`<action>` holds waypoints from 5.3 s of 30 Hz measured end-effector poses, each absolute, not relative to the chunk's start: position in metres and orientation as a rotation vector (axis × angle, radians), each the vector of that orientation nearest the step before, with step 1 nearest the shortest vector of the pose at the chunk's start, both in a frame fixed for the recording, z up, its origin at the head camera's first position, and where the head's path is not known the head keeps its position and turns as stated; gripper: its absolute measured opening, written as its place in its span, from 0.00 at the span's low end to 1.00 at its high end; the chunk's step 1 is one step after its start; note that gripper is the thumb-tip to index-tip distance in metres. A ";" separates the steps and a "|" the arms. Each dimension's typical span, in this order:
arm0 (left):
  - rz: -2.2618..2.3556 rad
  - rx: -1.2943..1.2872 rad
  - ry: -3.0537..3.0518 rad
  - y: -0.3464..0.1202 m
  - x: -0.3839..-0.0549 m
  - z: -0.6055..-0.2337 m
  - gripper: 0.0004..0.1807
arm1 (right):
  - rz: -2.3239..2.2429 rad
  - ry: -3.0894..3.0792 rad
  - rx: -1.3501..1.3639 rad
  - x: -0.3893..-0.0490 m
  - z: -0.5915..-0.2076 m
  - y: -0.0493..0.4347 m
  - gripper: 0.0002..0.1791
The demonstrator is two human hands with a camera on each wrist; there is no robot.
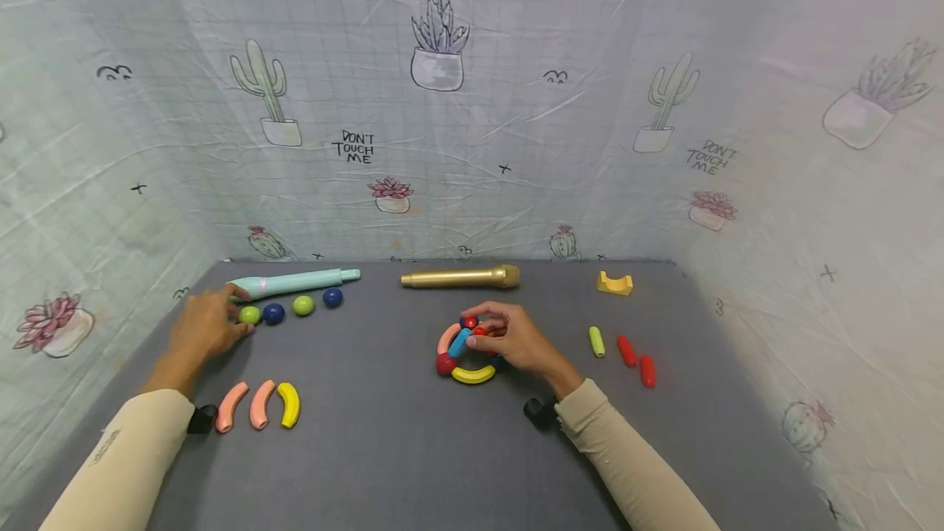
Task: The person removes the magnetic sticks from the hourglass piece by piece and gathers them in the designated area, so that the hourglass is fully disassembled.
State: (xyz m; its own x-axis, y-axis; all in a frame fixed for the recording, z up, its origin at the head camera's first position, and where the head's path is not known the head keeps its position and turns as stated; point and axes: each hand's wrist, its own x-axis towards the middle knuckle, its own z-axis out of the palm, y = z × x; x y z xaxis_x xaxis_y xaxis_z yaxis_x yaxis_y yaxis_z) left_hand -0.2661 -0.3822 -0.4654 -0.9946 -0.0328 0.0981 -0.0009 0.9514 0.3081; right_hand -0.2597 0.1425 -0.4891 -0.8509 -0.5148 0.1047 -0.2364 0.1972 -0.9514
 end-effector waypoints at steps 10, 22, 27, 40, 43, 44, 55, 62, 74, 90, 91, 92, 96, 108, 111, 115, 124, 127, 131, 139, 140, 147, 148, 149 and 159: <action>-0.513 -0.307 -2.806 -0.291 -0.243 -0.429 0.21 | -1.661 2.279 -0.759 -0.261 -0.488 0.142 0.26; -0.752 -0.662 -2.863 -0.170 -0.223 -0.447 0.21 | -1.583 2.431 -0.701 -0.252 -0.480 0.148 0.30; -0.831 -0.745 -2.882 -0.137 -0.223 -0.466 0.21 | -1.527 2.562 -0.621 -0.246 -0.480 0.156 0.26; -0.898 -0.777 -2.930 -0.107 -0.230 -0.489 0.16 | -1.270 2.719 -0.760 -0.243 -0.483 0.157 0.10; -0.916 -0.762 -2.926 -0.106 -0.231 -0.490 0.16 | -1.278 2.757 -0.762 -0.241 -0.482 0.155 0.11; -0.923 -0.760 -2.924 -0.106 -0.231 -0.491 0.16 | -1.277 2.779 -0.757 -0.241 -0.483 0.154 0.12; -0.881 -0.768 -2.933 -0.104 -0.229 -0.489 0.17 | -1.406 2.877 -0.615 -0.241 -0.484 0.162 0.14; -0.895 -0.751 -2.936 -0.105 -0.230 -0.490 0.17 | -1.338 2.961 -0.359 -0.237 -0.481 0.207 0.15; -0.907 -0.723 -2.962 -0.109 -0.231 -0.492 0.17 | -0.882 3.180 -0.255 -0.235 -0.483 0.267 0.13; -0.924 -0.715 -2.957 -0.110 -0.230 -0.490 0.15 | -1.074 3.123 -0.602 -0.238 -0.476 0.196 0.19; -0.922 -0.709 -2.960 -0.110 -0.230 -0.489 0.15 | -1.116 3.083 -0.629 -0.239 -0.474 0.187 0.19; -0.923 -0.704 -2.963 -0.109 -0.230 -0.488 0.15 | -1.149 3.047 -0.651 -0.240 -0.473 0.179 0.19; -0.931 -0.699 -2.963 -0.107 -0.230 -0.486 0.14 | -1.210 2.948 -0.747 -0.245 -0.474 0.153 0.18; -0.915 -0.749 -2.923 -0.105 -0.232 -0.487 0.14 | -1.294 2.908 -0.720 -0.255 -0.478 0.133 0.09; -0.919 -0.748 -2.929 -0.105 -0.232 -0.486 0.14 | -1.330 2.882 -0.654 -0.255 -0.477 0.135 0.07; -0.918 -0.739 -2.947 -0.105 -0.233 -0.487 0.15 | -1.388 2.842 -0.549 -0.255 -0.479 0.140 0.07; -0.910 -0.716 -2.962 -0.105 -0.232 -0.489 0.14 | -1.411 2.912 -0.393 -0.253 -0.476 0.179 0.12; -0.894 -0.734 -2.964 -0.105 -0.232 -0.488 0.14 | -1.375 2.953 -0.355 -0.252 -0.476 0.197 0.14; -0.900 -0.736 -2.964 -0.106 -0.231 -0.486 0.15 | -1.322 2.982 -0.318 -0.250 -0.480 0.220 0.15; -0.920 -0.698 -2.975 -0.106 -0.233 -0.488 0.15 | -0.988 3.143 -0.316 -0.247 -0.486 0.256 0.13; -0.919 -0.696 -2.977 -0.106 -0.233 -0.488 0.15 | -0.948 3.162 -0.319 -0.247 -0.485 0.259 0.13; -0.911 -0.691 -2.984 -0.105 -0.232 -0.486 0.15 | -0.756 3.321 -0.362 -0.244 -0.483 0.259 0.14; -0.908 -0.691 -2.986 -0.105 -0.232 -0.486 0.15 | -0.762 3.335 -0.366 -0.243 -0.482 0.255 0.15; -0.906 -0.692 -2.988 -0.105 -0.232 -0.485 0.15 | -0.770 3.349 -0.377 -0.242 -0.481 0.250 0.15; -0.901 -0.689 -2.980 -0.105 -0.232 -0.485 0.15 | -1.236 2.943 -0.668 -0.238 -0.467 0.168 0.17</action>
State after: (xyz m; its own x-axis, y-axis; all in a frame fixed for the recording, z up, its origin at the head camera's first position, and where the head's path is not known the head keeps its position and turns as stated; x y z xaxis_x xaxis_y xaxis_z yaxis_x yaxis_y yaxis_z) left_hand -0.2322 -0.1050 -0.4854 -0.9056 0.4169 0.0777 0.3901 0.7470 0.5383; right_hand -0.2378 0.1677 -0.4668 -0.9093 -0.3232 0.2622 -0.4135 0.6302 -0.6572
